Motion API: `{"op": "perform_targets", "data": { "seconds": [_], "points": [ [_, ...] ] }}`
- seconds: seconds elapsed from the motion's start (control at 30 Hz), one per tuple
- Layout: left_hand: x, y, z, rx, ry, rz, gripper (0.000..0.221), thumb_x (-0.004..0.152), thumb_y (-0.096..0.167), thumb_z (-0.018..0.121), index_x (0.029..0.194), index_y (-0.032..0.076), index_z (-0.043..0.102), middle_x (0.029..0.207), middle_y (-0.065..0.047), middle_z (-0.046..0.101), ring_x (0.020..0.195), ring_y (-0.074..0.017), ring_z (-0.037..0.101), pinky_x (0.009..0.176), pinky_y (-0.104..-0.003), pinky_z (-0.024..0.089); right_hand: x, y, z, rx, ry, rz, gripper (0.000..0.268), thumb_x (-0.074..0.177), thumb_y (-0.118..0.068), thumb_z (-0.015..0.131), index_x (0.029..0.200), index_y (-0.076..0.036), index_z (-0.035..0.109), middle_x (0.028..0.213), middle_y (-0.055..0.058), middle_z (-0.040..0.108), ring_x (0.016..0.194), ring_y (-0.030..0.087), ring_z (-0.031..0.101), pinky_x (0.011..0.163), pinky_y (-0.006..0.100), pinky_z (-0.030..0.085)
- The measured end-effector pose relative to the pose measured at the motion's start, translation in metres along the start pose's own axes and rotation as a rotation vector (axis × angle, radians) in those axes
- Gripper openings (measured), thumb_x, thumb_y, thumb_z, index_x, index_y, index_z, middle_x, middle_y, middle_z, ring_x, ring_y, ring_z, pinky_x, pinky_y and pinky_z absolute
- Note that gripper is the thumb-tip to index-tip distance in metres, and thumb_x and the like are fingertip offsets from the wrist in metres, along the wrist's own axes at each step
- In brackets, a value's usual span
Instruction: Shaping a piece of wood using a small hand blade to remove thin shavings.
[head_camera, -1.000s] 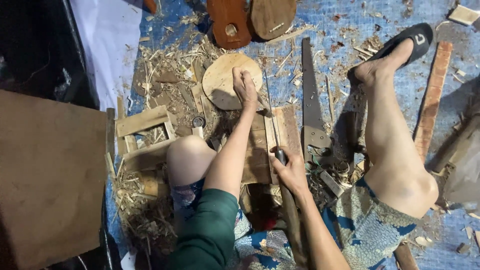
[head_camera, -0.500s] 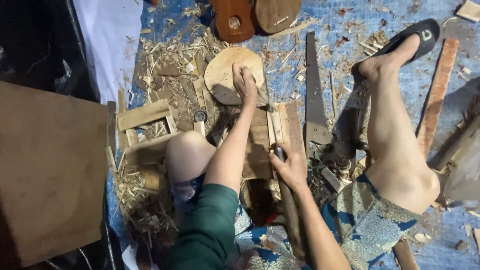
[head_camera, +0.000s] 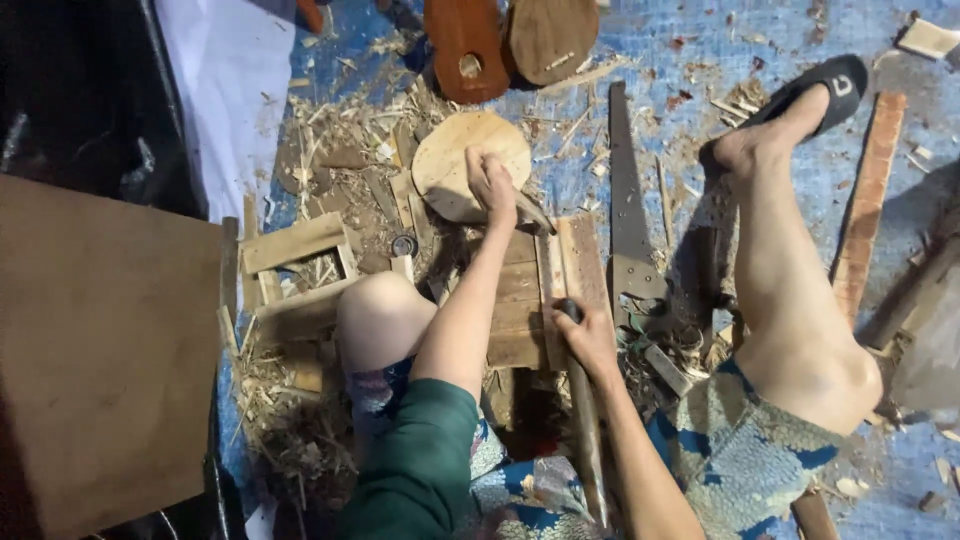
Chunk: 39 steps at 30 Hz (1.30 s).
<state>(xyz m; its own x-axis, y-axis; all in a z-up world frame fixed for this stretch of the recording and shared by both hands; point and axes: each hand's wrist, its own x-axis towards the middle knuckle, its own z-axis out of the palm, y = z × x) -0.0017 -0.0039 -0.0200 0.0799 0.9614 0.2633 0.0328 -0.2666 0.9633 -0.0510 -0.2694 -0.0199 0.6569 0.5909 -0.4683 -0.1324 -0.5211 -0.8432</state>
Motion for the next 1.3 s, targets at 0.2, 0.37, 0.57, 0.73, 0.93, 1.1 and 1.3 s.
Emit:
{"op": "perform_targets", "data": {
  "seconds": [0.2, 0.37, 0.57, 0.73, 0.93, 1.1, 1.3],
  "points": [
    [-0.008, 0.046, -0.006, -0.084, -0.028, 0.032, 0.017, 0.093, 0.015, 0.046, 0.077, 0.015, 0.041, 0.059, -0.006, 0.040, 0.060, -0.0189, 0.048, 0.072, -0.033, 0.043, -0.045, -0.065, -0.020, 0.212, -0.047, -0.141, 0.017, 0.085, -0.013, 0.074, 0.102, -0.012, 0.079, 0.053, 0.010, 0.064, 0.051, 0.016, 0.062, 0.052, 0.027, 0.050],
    [-0.007, 0.023, 0.001, -0.031, -0.025, 0.013, 0.015, 0.093, 0.021, 0.047, 0.081, 0.015, 0.042, 0.061, -0.009, 0.040, 0.065, -0.0227, 0.049, 0.075, -0.036, 0.044, 0.000, 0.010, 0.002, 0.058, 0.012, -0.031, 0.019, 0.083, -0.023, 0.078, 0.100, -0.014, 0.081, 0.067, 0.017, 0.069, 0.063, 0.025, 0.067, 0.062, 0.037, 0.051],
    [0.003, 0.020, -0.002, -0.021, -0.037, -0.003, 0.016, 0.094, 0.023, 0.046, 0.080, 0.016, 0.042, 0.054, -0.006, 0.041, 0.054, -0.0220, 0.050, 0.067, -0.035, 0.045, -0.033, -0.047, -0.010, 0.091, 0.028, -0.083, 0.020, 0.080, -0.023, 0.079, 0.098, -0.014, 0.081, 0.065, 0.012, 0.066, 0.064, 0.020, 0.060, 0.059, 0.033, 0.049],
    [0.004, 0.016, -0.002, -0.119, 0.015, 0.008, 0.017, 0.089, 0.022, 0.047, 0.074, 0.016, 0.042, 0.050, -0.004, 0.041, 0.053, -0.0167, 0.047, 0.064, -0.028, 0.043, 0.004, 0.003, 0.010, 0.209, -0.005, -0.042, 0.019, 0.083, -0.017, 0.076, 0.100, -0.008, 0.079, 0.064, 0.015, 0.065, 0.056, 0.023, 0.062, 0.054, 0.034, 0.051],
    [0.000, 0.018, -0.010, -0.089, 0.003, -0.042, 0.019, 0.094, 0.023, 0.049, 0.078, 0.017, 0.041, 0.052, -0.003, 0.042, 0.053, -0.0169, 0.047, 0.064, -0.030, 0.042, -0.022, -0.020, -0.004, 0.138, 0.017, -0.034, 0.019, 0.083, -0.019, 0.077, 0.099, -0.010, 0.081, 0.062, 0.014, 0.067, 0.056, 0.022, 0.064, 0.054, 0.034, 0.050],
    [0.000, 0.011, -0.006, -0.117, -0.050, -0.013, 0.017, 0.096, 0.023, 0.046, 0.080, 0.018, 0.043, 0.054, 0.001, 0.043, 0.055, -0.0138, 0.046, 0.064, -0.030, 0.042, -0.014, -0.018, 0.012, 0.038, 0.009, 0.008, 0.020, 0.080, -0.026, 0.081, 0.097, -0.015, 0.082, 0.068, 0.015, 0.069, 0.063, 0.025, 0.066, 0.061, 0.038, 0.052],
    [0.004, 0.000, -0.005, -0.053, 0.025, -0.020, 0.017, 0.094, 0.019, 0.047, 0.079, 0.014, 0.041, 0.052, -0.007, 0.041, 0.056, -0.0207, 0.049, 0.069, -0.032, 0.044, -0.034, -0.040, -0.008, 0.049, 0.008, -0.006, 0.023, 0.081, -0.028, 0.079, 0.103, -0.020, 0.082, 0.061, 0.010, 0.069, 0.058, 0.020, 0.068, 0.057, 0.032, 0.054]
  ]
}}
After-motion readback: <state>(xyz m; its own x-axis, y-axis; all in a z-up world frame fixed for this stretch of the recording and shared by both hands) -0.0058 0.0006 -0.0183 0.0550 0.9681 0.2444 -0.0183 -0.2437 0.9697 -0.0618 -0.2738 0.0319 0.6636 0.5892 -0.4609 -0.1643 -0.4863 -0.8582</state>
